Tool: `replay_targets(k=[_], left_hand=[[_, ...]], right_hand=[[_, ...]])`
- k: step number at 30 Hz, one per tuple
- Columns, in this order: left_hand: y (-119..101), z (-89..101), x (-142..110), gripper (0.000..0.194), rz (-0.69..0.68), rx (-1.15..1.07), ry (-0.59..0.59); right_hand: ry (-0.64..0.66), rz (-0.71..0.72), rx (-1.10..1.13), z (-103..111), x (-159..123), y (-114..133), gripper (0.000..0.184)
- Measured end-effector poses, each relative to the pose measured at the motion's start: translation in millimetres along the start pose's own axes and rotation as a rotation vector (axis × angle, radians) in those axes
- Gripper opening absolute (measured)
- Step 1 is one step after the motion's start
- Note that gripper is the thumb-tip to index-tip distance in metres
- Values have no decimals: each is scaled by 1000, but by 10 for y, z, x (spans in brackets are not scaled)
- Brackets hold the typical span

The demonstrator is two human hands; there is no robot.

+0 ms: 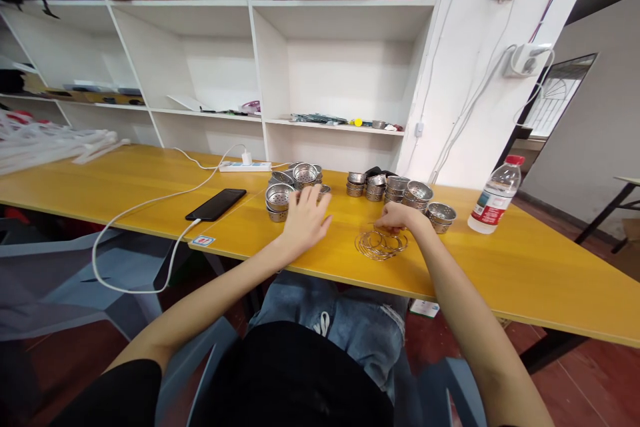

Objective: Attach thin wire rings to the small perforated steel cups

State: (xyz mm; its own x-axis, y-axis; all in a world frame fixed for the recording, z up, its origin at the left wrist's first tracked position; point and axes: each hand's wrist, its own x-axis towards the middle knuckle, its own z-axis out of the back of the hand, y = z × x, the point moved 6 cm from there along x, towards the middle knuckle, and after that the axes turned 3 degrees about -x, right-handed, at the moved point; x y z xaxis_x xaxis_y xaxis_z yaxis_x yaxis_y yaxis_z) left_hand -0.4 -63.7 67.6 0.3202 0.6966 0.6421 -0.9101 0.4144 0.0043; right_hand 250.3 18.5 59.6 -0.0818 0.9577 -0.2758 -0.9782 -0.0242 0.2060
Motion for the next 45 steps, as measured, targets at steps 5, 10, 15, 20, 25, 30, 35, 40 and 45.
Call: replay_targets(k=[5, 10, 15, 20, 25, 30, 35, 40, 45], left_hand=[[362, 216, -6, 67, 327, 157, 115], [667, 345, 27, 64, 432, 111, 208], [896, 339, 63, 48, 485, 36, 281], [1024, 294, 114, 48, 497, 29, 245], [1151, 178, 132, 49, 524, 44, 260], [1230, 59, 149, 49, 512, 27, 232], [1261, -19, 157, 58, 550, 13, 201], [1294, -31, 154, 73, 593, -59, 220], [1324, -29, 166, 77, 573, -120, 223]], right_hand=[[-26, -21, 23, -6, 11, -1, 34], [-26, -34, 36, -6, -8, 24, 33], [-31, -41, 31, 1, -11, 31, 31], [-43, -42, 22, -5, 6, 14, 31], [-38, -37, 22, -9, 15, 16, 31], [-39, -33, 22, -5, 12, 29, 33], [-30, -39, -2, -11, 16, 42, 34], [-33, -46, -9, -5, -1, 53, 34], [-37, -46, 16, -2, -17, 65, 30]])
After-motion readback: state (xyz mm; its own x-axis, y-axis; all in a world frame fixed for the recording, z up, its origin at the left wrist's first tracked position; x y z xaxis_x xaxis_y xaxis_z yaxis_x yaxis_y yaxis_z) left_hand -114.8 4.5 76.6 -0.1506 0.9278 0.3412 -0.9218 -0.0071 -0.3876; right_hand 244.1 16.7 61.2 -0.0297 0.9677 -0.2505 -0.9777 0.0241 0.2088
